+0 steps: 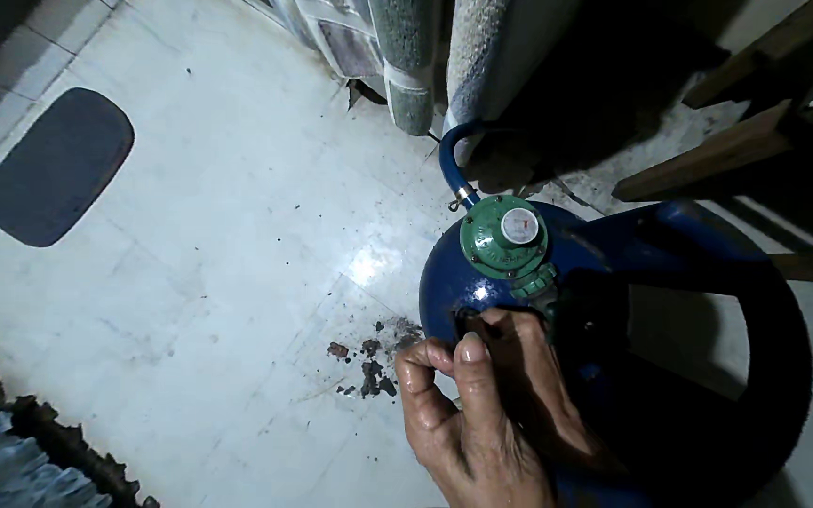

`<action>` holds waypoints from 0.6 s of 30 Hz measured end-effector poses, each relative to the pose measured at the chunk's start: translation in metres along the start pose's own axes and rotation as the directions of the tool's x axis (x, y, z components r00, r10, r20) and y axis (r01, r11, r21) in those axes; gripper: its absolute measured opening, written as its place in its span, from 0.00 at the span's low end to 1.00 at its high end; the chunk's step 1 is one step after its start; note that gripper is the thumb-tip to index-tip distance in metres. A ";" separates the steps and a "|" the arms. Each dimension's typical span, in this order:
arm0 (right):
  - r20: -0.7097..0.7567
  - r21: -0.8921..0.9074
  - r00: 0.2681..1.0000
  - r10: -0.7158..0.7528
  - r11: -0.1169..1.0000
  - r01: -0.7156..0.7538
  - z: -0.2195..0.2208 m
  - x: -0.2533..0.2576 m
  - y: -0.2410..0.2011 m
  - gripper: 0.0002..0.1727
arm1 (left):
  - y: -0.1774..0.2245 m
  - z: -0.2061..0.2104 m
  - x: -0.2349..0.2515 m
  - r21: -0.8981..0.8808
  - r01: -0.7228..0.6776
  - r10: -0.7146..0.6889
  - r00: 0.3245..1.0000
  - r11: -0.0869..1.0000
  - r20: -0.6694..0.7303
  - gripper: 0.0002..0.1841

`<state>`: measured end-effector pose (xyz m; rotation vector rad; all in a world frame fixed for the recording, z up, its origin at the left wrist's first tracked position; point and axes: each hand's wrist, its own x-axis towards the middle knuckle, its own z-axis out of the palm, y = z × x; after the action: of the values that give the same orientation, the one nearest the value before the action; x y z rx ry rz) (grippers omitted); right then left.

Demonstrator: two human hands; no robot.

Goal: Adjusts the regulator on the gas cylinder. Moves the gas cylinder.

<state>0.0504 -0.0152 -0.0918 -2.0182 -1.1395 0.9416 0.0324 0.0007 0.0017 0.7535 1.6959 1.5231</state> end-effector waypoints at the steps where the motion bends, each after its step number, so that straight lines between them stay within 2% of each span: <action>1: 0.084 -0.034 0.993 0.080 0.996 -0.077 -0.012 0.004 -0.015 0.11 | 0.001 0.000 0.001 -0.012 0.000 0.000 1.000 1.000 -0.002 0.09; 2: 0.228 -0.072 0.949 0.216 0.976 -0.205 -0.033 0.011 -0.038 0.13 | 0.002 0.001 0.001 -0.022 -0.002 0.002 1.000 1.000 -0.003 0.10; 3: 0.340 -0.138 0.902 0.267 0.963 -0.233 -0.048 0.016 -0.046 0.15 | 0.002 0.002 0.001 -0.028 -0.006 0.005 1.000 1.000 -0.007 0.10; 4: 0.404 -0.183 0.880 0.251 0.964 -0.191 -0.056 0.017 -0.045 0.17 | 0.001 0.003 0.001 -0.025 -0.016 0.016 1.000 1.000 -0.013 0.11; 7: 0.389 -0.255 0.916 0.092 0.967 0.011 -0.055 0.008 -0.029 0.20 | -0.002 0.000 0.002 0.012 -0.047 0.047 0.999 0.999 0.003 0.09; 9: 0.465 -0.249 0.875 0.133 0.968 -0.014 -0.059 0.011 -0.033 0.20 | 0.000 0.001 0.002 0.031 -0.042 0.042 0.999 0.999 -0.009 0.10; 12: 0.534 -0.341 0.805 0.257 0.937 -0.073 -0.059 0.017 -0.032 0.21 | 0.000 0.001 0.003 0.049 -0.054 0.054 0.999 0.997 0.008 0.11; 16: 0.448 -0.464 0.833 0.325 0.881 -0.094 -0.054 0.008 -0.022 0.20 | -0.002 -0.001 0.004 0.083 -0.086 0.084 0.996 0.993 0.026 0.11; 18: 0.418 -0.463 0.844 0.336 0.878 -0.120 -0.061 0.001 -0.023 0.22 | -0.002 0.000 0.004 0.072 -0.077 0.076 0.997 0.994 0.021 0.11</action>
<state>0.0905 -0.0152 -0.0403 -2.3810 -1.4879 1.5046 0.0305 0.0035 -0.0010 0.8769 1.7352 1.5077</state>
